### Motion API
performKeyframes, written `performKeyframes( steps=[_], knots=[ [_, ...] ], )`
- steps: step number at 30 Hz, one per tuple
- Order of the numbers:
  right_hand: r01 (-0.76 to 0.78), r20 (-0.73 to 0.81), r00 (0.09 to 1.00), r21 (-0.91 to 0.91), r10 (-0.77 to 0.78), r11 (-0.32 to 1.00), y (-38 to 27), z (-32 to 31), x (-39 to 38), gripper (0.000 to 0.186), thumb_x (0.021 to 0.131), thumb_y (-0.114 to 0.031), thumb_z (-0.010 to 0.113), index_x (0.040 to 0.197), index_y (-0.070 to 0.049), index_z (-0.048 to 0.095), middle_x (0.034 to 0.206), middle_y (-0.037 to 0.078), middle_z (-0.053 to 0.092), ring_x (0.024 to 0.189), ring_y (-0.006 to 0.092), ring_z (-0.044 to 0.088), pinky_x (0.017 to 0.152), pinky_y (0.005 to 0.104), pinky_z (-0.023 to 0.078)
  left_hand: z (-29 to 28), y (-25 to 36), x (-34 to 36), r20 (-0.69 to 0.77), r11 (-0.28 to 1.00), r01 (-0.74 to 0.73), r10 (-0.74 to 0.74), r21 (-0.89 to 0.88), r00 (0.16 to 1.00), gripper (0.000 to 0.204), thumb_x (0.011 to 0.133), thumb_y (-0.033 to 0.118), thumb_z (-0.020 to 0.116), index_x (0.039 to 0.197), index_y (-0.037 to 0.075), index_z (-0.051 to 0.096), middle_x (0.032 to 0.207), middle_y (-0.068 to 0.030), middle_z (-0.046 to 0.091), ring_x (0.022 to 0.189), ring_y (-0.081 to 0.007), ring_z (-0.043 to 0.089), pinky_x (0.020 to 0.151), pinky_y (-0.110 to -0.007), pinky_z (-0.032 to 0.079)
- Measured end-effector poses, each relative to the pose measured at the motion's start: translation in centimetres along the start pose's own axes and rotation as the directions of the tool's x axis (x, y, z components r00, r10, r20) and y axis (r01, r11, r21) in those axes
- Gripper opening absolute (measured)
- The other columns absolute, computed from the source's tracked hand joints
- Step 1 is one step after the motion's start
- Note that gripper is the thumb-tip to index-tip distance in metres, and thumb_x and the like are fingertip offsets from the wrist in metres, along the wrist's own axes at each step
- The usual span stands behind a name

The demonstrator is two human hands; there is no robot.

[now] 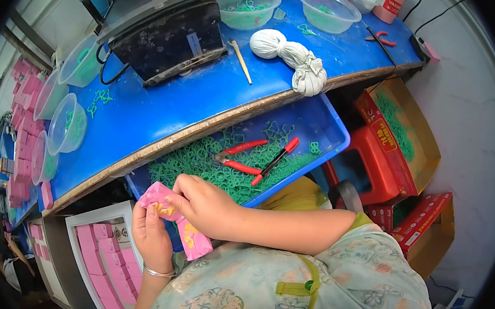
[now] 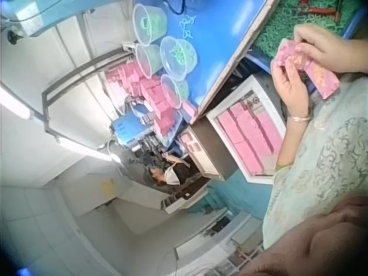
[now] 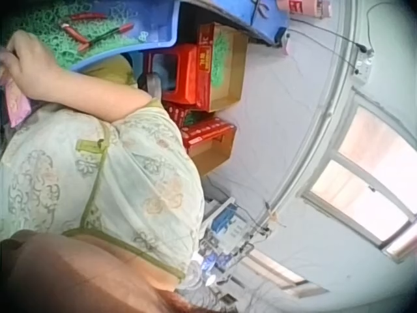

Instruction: The recorder injects liquid wax into rubber jewelry molds using a specialized injection machine and subsequently removes the hardened wax patterns from the molds.

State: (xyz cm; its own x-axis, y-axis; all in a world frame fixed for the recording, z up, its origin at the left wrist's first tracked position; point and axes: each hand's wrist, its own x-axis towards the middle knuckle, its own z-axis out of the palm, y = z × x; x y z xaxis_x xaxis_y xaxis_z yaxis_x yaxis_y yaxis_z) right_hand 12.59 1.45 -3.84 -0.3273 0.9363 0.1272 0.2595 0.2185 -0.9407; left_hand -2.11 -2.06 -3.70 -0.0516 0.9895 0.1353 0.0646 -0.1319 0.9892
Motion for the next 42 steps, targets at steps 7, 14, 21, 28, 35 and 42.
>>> performKeyframes(
  steps=[7,14,21,28,35,42],
  knots=[
    [0.162,0.013,0.987,0.061,-0.163,0.985,0.2,0.3,-0.4,0.015,0.085,-0.014,0.055,0.086,-0.001,0.047,0.078,0.012,0.050,0.071,0.0272,0.049,0.064,0.0350,0.040,-0.5,0.5,0.2,-0.035,0.905,0.164,-0.193,-0.394,0.981,0.013,0.087,0.007,0.052,0.098,-0.001,0.053,0.092,-0.0039,0.057,0.083,-0.0099,0.053,0.077,-0.024,0.043],
    [0.182,0.001,0.983,0.065,-0.183,0.981,0.6,-0.1,-0.3,0.018,0.083,-0.017,0.058,0.083,-0.003,0.048,0.077,0.011,0.051,0.071,0.0282,0.051,0.063,0.0361,0.041,-1.4,0.3,0.4,0.070,0.912,0.157,-0.141,-0.378,0.988,0.022,0.084,0.010,0.059,0.101,-0.002,0.052,0.095,-0.0072,0.058,0.088,-0.0131,0.055,0.080,-0.027,0.044],
    [0.167,0.001,0.986,0.071,-0.168,0.983,1.2,0.2,-0.3,0.018,0.084,-0.018,0.058,0.082,-0.003,0.048,0.076,0.011,0.051,0.069,0.0267,0.051,0.062,0.0347,0.041,-1.3,-0.4,0.5,0.167,0.715,0.314,-0.270,-0.624,0.948,0.027,0.086,0.012,0.055,0.108,-0.004,0.051,0.101,-0.0093,0.058,0.092,-0.0169,0.056,0.084,-0.031,0.044],
    [0.103,0.002,0.995,0.136,-0.104,0.985,1.4,-0.2,0.0,0.016,0.084,-0.017,0.057,0.086,-0.003,0.051,0.079,0.009,0.052,0.073,0.0203,0.051,0.064,0.0315,0.042,-0.6,-0.5,-0.4,0.078,0.928,0.267,-0.256,-0.261,0.964,0.023,0.085,0.007,0.058,0.106,-0.001,0.053,0.098,-0.0064,0.060,0.086,-0.0113,0.056,0.079,-0.025,0.046],
    [0.005,0.106,0.994,0.204,-0.028,0.979,0.2,-0.4,-0.1,0.020,0.083,-0.009,0.055,0.102,-0.001,0.052,0.088,0.008,0.053,0.079,0.0161,0.053,0.070,0.0273,0.046,-0.1,0.1,-0.3,-0.045,0.931,0.226,-0.249,-0.288,0.968,0.021,0.084,0.006,0.058,0.104,0.000,0.053,0.096,-0.0063,0.060,0.083,-0.0102,0.057,0.075,-0.025,0.047],
    [-0.082,0.077,0.996,0.399,0.055,0.913,1.0,0.6,-0.5,0.019,0.082,-0.009,0.057,0.099,-0.001,0.053,0.084,0.006,0.054,0.074,0.0126,0.054,0.063,0.0252,0.046,-0.1,0.7,0.0,0.056,0.898,0.318,-0.316,-0.304,0.947,0.025,0.081,-0.004,0.059,0.104,-0.002,0.052,0.098,-0.0070,0.059,0.089,-0.0114,0.057,0.081,-0.026,0.046]
  ],
)
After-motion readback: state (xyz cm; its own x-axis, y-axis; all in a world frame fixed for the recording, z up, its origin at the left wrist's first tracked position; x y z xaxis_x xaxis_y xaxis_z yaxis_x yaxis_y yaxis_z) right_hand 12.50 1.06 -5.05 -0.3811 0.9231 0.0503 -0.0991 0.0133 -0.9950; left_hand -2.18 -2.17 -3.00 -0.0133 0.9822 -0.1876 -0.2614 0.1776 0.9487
